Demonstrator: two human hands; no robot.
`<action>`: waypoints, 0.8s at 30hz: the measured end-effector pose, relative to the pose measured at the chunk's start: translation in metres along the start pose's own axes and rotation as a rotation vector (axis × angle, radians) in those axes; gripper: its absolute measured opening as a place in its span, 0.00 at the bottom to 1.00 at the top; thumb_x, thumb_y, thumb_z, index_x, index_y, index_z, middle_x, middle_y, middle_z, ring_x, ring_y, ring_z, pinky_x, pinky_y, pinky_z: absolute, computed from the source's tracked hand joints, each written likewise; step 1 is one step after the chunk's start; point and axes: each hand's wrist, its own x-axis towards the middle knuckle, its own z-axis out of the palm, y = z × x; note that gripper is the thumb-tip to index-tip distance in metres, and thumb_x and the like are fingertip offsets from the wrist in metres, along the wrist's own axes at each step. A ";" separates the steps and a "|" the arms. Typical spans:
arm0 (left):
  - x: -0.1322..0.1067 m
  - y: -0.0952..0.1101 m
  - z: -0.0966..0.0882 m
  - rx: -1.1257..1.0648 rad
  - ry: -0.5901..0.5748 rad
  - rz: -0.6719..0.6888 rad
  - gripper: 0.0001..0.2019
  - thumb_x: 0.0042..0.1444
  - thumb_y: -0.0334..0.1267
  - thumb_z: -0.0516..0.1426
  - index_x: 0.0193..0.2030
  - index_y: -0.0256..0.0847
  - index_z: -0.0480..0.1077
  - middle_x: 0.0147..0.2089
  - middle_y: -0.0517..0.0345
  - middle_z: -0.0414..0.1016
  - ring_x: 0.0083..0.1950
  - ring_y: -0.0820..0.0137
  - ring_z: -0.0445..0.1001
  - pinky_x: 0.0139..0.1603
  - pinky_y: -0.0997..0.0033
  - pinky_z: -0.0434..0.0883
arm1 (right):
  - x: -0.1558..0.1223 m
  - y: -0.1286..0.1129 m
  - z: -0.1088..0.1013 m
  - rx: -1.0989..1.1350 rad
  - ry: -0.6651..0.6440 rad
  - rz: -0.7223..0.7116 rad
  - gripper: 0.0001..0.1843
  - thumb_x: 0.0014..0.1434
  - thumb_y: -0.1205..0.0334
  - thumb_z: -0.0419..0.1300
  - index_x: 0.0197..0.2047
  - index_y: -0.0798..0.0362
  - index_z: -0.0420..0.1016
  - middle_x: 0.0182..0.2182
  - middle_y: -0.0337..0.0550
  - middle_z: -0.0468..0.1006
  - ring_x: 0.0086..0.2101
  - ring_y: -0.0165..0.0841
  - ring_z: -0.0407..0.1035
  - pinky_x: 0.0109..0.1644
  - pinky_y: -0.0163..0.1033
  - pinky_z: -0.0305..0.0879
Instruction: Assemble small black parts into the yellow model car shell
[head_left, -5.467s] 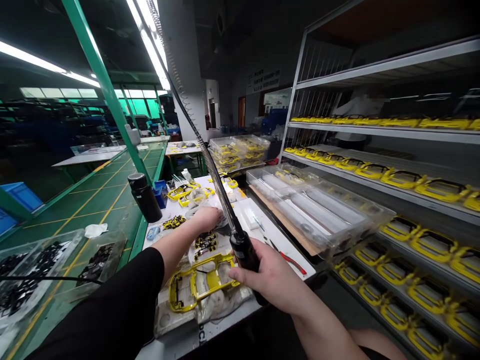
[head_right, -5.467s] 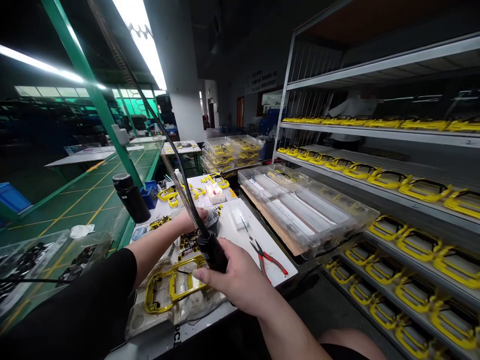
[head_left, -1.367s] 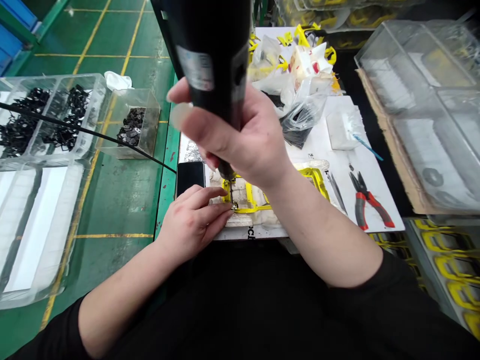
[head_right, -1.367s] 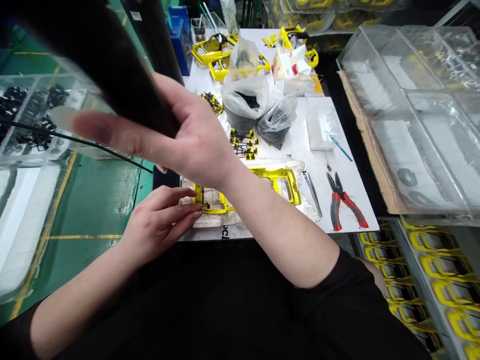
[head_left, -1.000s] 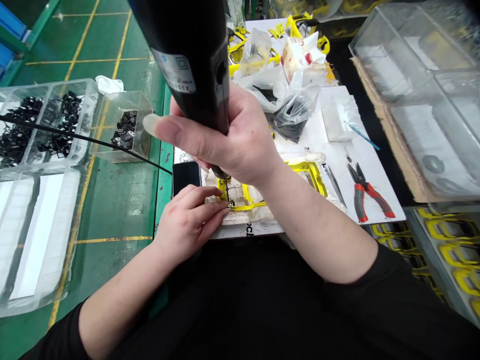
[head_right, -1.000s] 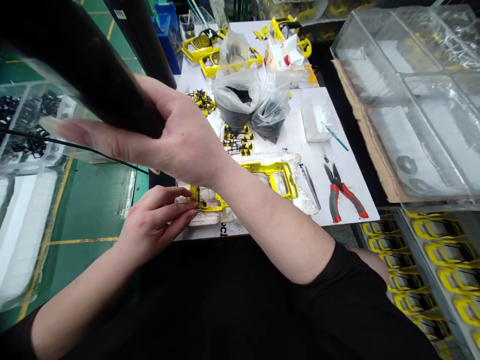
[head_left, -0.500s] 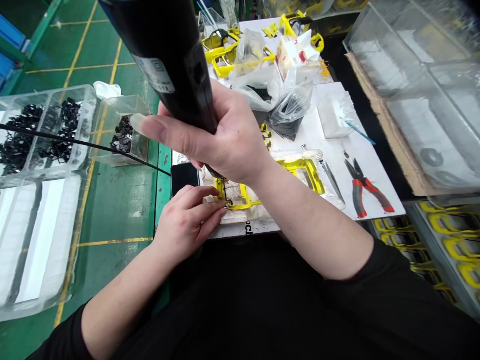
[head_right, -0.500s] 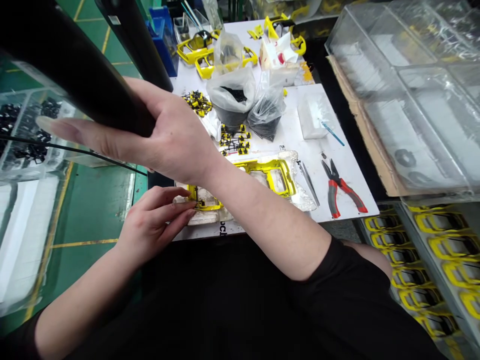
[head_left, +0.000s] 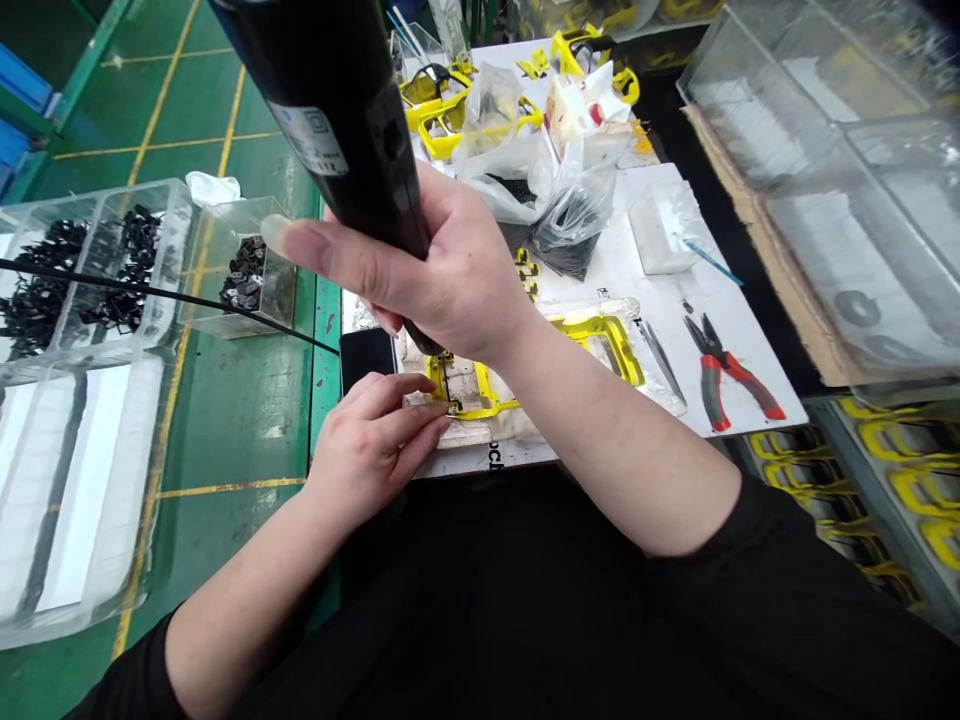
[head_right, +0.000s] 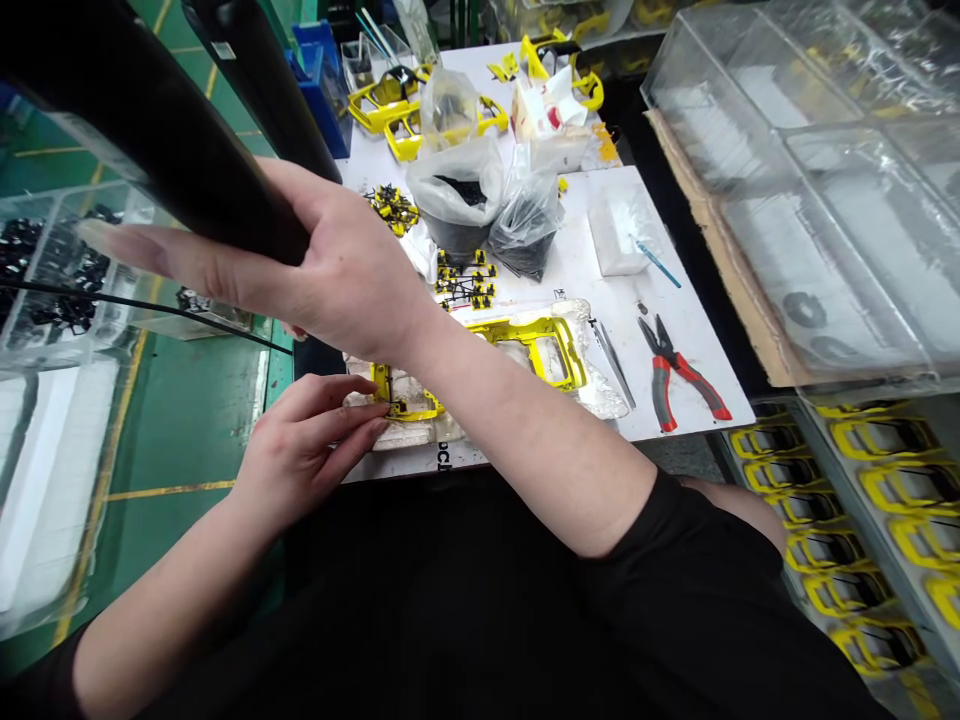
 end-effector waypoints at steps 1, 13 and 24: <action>0.000 0.000 0.000 0.001 0.000 0.000 0.08 0.74 0.35 0.67 0.56 0.42 0.86 0.59 0.47 0.86 0.51 0.59 0.83 0.51 0.55 0.82 | -0.001 -0.001 0.000 -0.071 -0.002 -0.023 0.33 0.57 0.34 0.85 0.38 0.49 0.73 0.27 0.20 0.68 0.34 0.19 0.65 0.30 0.27 0.65; -0.001 0.000 0.000 0.011 -0.011 -0.025 0.07 0.76 0.37 0.66 0.55 0.46 0.86 0.59 0.49 0.86 0.53 0.59 0.83 0.53 0.55 0.83 | -0.004 -0.003 0.000 -0.167 0.008 -0.009 0.21 0.72 0.73 0.75 0.38 0.47 0.68 0.25 0.25 0.51 0.33 0.16 0.66 0.28 0.15 0.60; 0.000 -0.002 -0.006 0.041 -0.041 0.015 0.07 0.76 0.38 0.66 0.55 0.46 0.86 0.63 0.46 0.85 0.53 0.59 0.84 0.53 0.55 0.84 | -0.026 -0.046 -0.018 -0.055 0.320 -0.221 0.24 0.67 0.41 0.80 0.40 0.48 0.76 0.29 0.29 0.67 0.24 0.26 0.59 0.26 0.37 0.58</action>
